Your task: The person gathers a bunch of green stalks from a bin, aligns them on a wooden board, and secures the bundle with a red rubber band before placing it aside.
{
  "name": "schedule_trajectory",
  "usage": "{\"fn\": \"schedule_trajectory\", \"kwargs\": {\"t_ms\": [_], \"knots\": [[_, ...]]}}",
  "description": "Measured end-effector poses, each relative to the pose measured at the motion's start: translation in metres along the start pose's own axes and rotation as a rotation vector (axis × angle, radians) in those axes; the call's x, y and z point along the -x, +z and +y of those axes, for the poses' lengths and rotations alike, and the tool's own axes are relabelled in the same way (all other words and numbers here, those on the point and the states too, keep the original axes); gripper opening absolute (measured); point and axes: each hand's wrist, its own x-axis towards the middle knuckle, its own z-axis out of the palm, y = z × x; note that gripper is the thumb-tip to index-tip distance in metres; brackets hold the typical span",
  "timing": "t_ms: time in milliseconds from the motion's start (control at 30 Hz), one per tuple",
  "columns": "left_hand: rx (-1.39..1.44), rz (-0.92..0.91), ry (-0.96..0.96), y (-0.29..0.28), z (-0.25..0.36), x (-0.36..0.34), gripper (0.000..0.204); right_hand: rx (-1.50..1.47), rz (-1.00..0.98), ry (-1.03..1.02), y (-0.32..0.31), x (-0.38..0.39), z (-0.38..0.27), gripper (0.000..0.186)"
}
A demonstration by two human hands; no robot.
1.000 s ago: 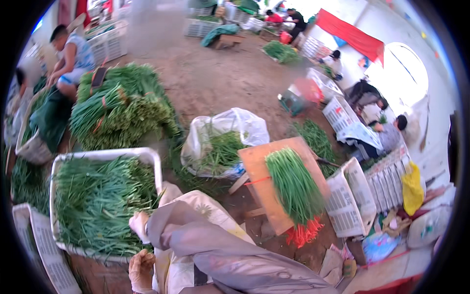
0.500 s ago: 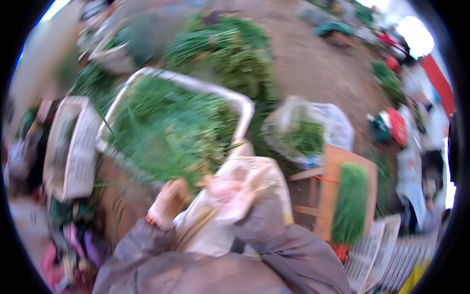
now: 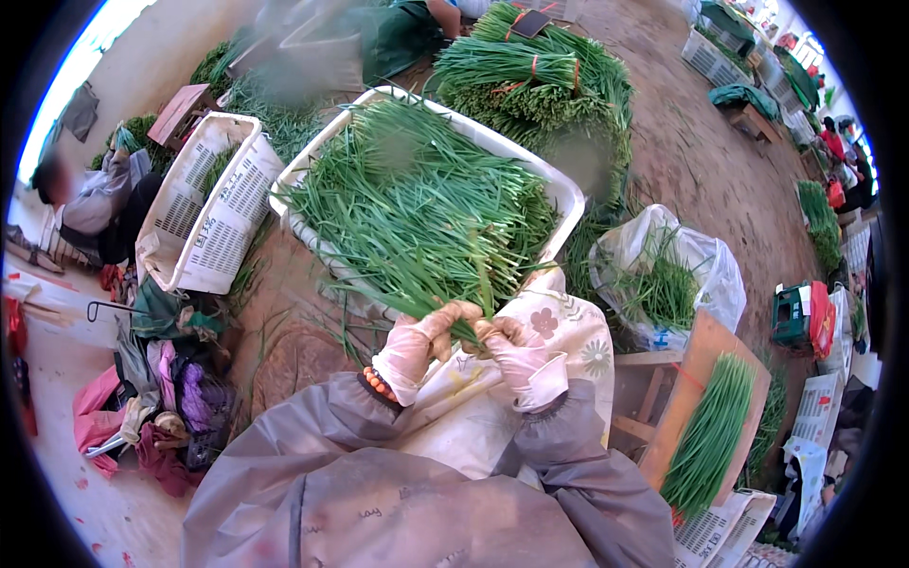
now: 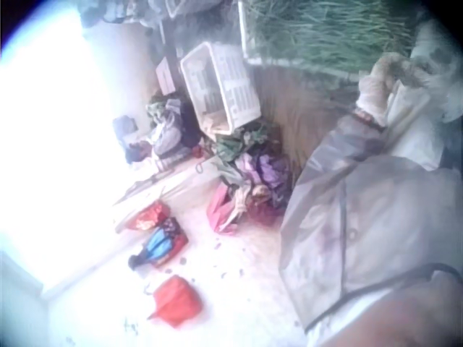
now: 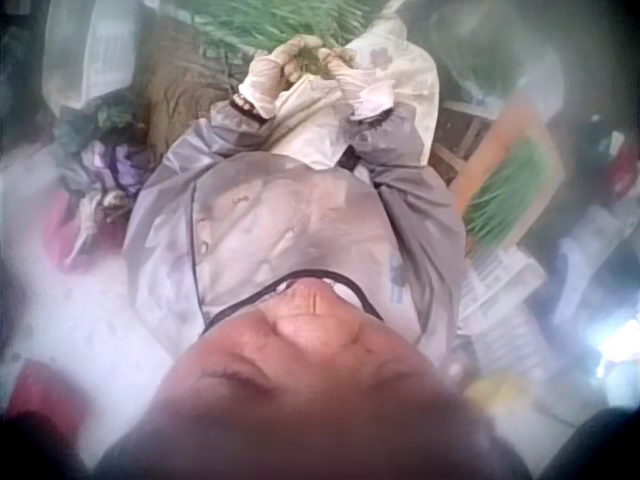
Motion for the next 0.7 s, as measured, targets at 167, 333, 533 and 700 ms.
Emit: {"fn": "schedule_trajectory", "kwargs": {"t_ms": [167,333,533,700], "knots": [[0.375,-0.102,-0.068,-0.011,0.0,-0.014,0.024,0.117,-0.015,-0.048,-0.02,0.0,-0.026,0.017],[0.626,-0.047,0.047,-0.022,0.02,-0.031,0.029,-0.139,0.31,-0.37,-0.068,-0.013,-0.057,0.018],[0.737,-0.105,-0.003,-0.017,0.017,-0.031,0.03,0.061,-0.036,-0.104,-0.021,-0.009,-0.049,0.04],[0.592,-0.012,0.037,0.007,0.007,-0.024,0.027,-0.087,-0.349,0.003,0.005,-0.02,-0.035,0.037]]}}
